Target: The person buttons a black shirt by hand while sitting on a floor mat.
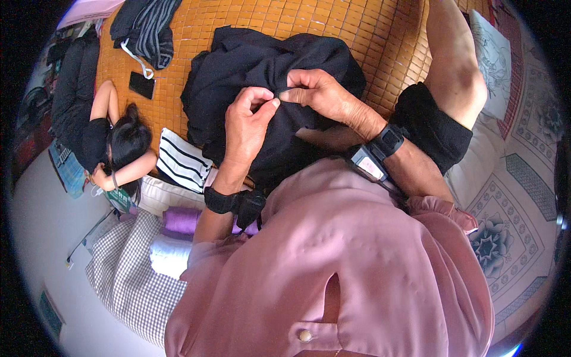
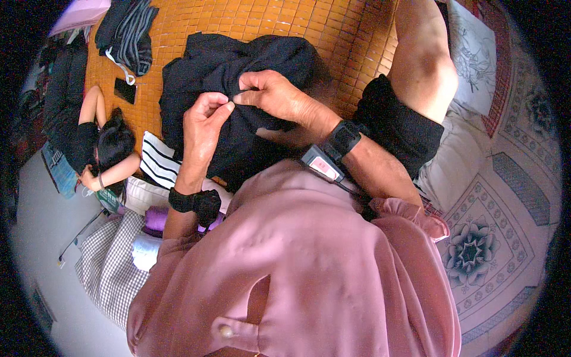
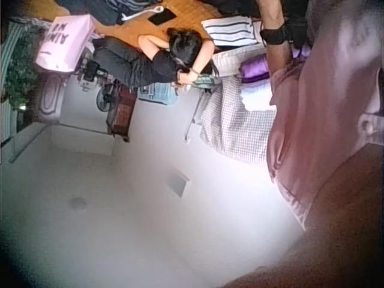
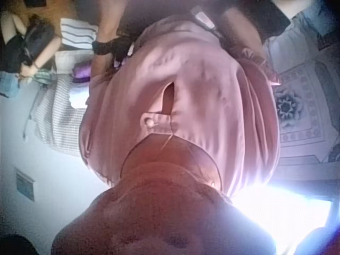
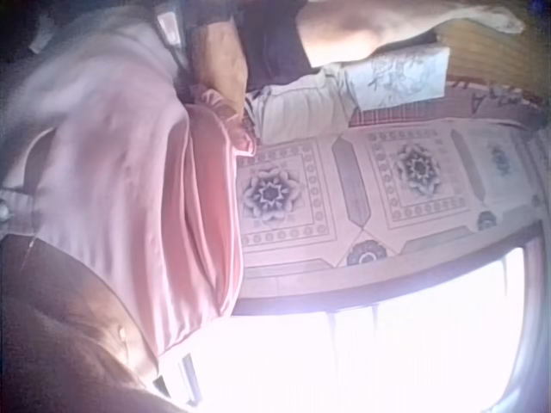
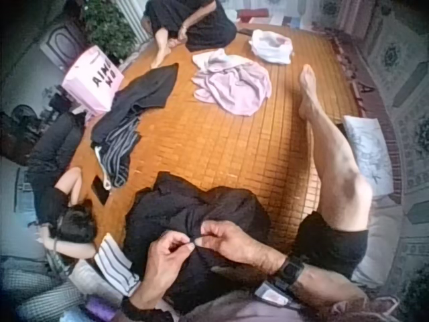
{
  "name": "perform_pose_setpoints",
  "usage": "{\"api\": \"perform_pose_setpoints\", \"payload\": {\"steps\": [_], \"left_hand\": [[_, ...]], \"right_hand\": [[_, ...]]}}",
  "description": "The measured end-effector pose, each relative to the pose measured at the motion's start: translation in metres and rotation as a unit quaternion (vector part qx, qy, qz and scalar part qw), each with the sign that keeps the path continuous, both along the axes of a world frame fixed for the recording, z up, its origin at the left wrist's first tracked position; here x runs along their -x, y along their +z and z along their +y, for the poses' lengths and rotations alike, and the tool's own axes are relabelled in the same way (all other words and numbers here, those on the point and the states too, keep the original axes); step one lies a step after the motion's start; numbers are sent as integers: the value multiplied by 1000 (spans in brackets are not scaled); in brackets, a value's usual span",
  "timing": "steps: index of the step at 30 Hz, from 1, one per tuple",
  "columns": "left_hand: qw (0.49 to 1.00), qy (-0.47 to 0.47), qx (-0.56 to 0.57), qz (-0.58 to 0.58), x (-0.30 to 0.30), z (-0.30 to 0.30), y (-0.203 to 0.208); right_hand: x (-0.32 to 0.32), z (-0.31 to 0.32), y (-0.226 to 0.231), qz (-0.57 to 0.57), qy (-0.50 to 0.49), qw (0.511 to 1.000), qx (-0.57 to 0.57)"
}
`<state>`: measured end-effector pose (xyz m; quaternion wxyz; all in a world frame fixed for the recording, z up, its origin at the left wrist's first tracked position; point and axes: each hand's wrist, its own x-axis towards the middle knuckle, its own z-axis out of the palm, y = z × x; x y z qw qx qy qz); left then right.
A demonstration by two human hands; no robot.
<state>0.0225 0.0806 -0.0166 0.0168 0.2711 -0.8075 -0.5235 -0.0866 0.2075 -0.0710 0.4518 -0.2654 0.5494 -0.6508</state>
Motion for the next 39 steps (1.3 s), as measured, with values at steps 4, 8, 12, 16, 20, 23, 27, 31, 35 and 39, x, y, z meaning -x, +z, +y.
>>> {"api": "perform_pose_setpoints", "payload": {"steps": [4, 8, 12, 16, 20, 23, 27, 31, 35, 39], "left_hand": [[997, -18, 72, -5, -1, 4, -4], [977, -42, 207, 35, 0, 11, -6], [957, -59, 276, 65, 1, 15, -10], [959, -79, 262, 67, 2, 16, -10], [967, -70, 238, 59, 0, 18, -10], [969, -67, 230, 64, -2, 18, -11], [988, -31, 147, 24, -3, 17, -11], [938, -113, 314, 92, -2, 17, -12], [927, -124, 336, 112, 2, 16, -8], [946, -120, 290, 82, 1, 16, -6]], "right_hand": [[2, 1, 9, -7, 34, 999, -34], [3, 0, 12, -76, 30, 994, -72], [2, -1, 9, -76, -7, 993, -84], [2, -1, 5, -60, -24, 993, -101], [4, -1, 6, -90, -23, 991, -95], [3, -1, 6, -127, -34, 987, -93], [-2, -1, -4, -167, -59, 983, -54], [-1, -3, -3, -152, -49, 985, -70], [0, -3, 0, -162, -47, 983, -71], [1, -2, 0, -120, -39, 989, -80]]}}
